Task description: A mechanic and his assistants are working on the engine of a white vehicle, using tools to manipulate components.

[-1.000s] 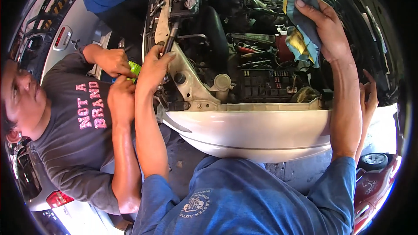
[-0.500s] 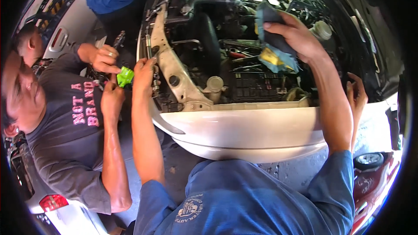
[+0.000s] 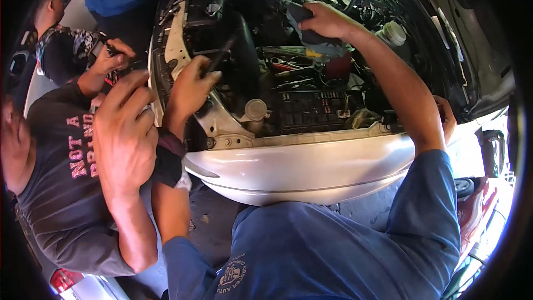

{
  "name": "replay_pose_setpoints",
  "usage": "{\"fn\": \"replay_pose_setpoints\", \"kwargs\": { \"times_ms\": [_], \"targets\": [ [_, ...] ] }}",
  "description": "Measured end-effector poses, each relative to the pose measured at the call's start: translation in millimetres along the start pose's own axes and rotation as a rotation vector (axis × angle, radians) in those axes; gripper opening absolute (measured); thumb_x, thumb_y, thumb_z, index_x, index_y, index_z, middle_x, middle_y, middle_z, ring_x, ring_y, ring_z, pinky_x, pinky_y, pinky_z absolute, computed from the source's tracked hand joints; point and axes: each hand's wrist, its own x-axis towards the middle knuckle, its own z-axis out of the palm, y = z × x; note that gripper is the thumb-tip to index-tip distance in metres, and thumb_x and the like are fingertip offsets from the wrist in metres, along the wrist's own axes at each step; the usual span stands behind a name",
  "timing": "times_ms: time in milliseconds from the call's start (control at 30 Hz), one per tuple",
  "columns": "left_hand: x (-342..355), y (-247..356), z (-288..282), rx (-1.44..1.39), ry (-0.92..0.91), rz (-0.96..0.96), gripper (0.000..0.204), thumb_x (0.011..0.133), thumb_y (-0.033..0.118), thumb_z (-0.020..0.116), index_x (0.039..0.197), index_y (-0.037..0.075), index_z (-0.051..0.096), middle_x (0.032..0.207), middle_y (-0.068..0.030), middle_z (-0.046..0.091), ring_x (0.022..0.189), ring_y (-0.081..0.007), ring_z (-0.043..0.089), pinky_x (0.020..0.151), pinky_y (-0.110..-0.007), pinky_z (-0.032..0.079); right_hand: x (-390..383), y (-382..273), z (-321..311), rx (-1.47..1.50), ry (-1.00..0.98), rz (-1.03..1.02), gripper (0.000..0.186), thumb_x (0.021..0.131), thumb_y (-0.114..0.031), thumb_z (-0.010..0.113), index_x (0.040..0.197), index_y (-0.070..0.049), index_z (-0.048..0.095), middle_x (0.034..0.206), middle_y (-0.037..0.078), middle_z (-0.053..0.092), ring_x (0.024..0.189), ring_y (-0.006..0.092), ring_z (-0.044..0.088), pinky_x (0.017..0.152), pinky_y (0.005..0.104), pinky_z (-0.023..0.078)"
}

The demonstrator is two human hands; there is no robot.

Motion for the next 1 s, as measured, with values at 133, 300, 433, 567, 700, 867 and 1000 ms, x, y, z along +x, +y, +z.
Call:
{"fn": "replay_pose_setpoints", "kwargs": {
  "times_ms": [133,300,433,567,700,867,1000],
  "targets": [
    [51,40,50,0.331,-0.151,0.211,0.028,0.084,0.02,0.065,0.103,0.001,0.056,0.089,-0.017,0.063,0.081,-0.0303,0.063,0.073,-0.037,0.046,-3,4,-21,-0.082,0.117,0.019,0.042,0.08,-0.021,0.069,0.112,0.005,0.058,0.093,0.014,0.066,0.083,0.0195,0.062,0.075,0.0324,0.048],
    [94,40,106,0.453,-0.355,0.16,0.033,0.083,0.026,0.065,0.106,0.003,0.057,0.099,-0.0213,0.064,0.098,-0.0374,0.061,0.08,-0.044,0.046,-28,-34,-50,0.264,0.124,0.044,0.046,0.081,-0.025,0.069,0.117,0.002,0.058,0.1,0.01,0.066,0.086,0.0148,0.063,0.077,0.0295,0.05],
    [113,42,149,0.641,-0.537,0.124,0.033,0.085,0.029,0.065,0.107,0.006,0.055,0.102,-0.0187,0.064,0.098,-0.0371,0.061,0.08,-0.045,0.047,-53,-50,-86,0.169,0.167,-0.019,0.05,0.083,-0.019,0.064,0.124,0.007,0.052,0.119,0.02,0.059,0.106,0.0262,0.056,0.094,0.0333,0.042],
    [117,23,187,0.587,-0.542,0.287,0.033,0.085,0.025,0.065,0.107,0.006,0.053,0.101,-0.0193,0.062,0.098,-0.0383,0.061,0.08,-0.047,0.048,-91,-58,-107,0.202,0.223,0.046,0.049,0.084,-0.018,0.064,0.125,0.007,0.052,0.114,0.018,0.061,0.101,0.0233,0.057,0.09,0.0316,0.044],
    [114,20,208,0.546,-0.561,0.412,0.032,0.083,0.024,0.066,0.106,0.006,0.052,0.106,-0.0179,0.057,0.103,-0.039,0.058,0.082,-0.047,0.048,-100,-32,-103,0.225,0.181,0.114,0.035,0.087,-0.017,0.064,0.114,0.004,0.056,0.092,0.01,0.065,0.083,0.0174,0.059,0.075,0.0309,0.048],
    [118,23,215,0.693,-0.527,0.451,0.033,0.081,0.022,0.067,0.107,0.007,0.054,0.106,-0.0154,0.059,0.103,-0.0352,0.059,0.083,-0.046,0.05,-93,8,-83,0.002,0.273,0.203,0.063,0.082,-0.034,0.068,0.129,0.004,0.05,0.111,0.016,0.064,0.1,0.0211,0.062,0.088,0.0308,0.048],
    [123,0,225,0.674,-0.445,0.516,0.018,0.082,0.015,0.057,0.097,0.005,0.061,0.098,-0.0172,0.065,0.095,-0.0339,0.065,0.077,-0.045,0.055,-95,14,-88,-0.148,0.281,0.144,0.057,0.082,-0.031,0.068,0.124,0.004,0.052,0.111,0.02,0.062,0.102,0.0261,0.06,0.089,0.0335,0.045]
  ]
}}
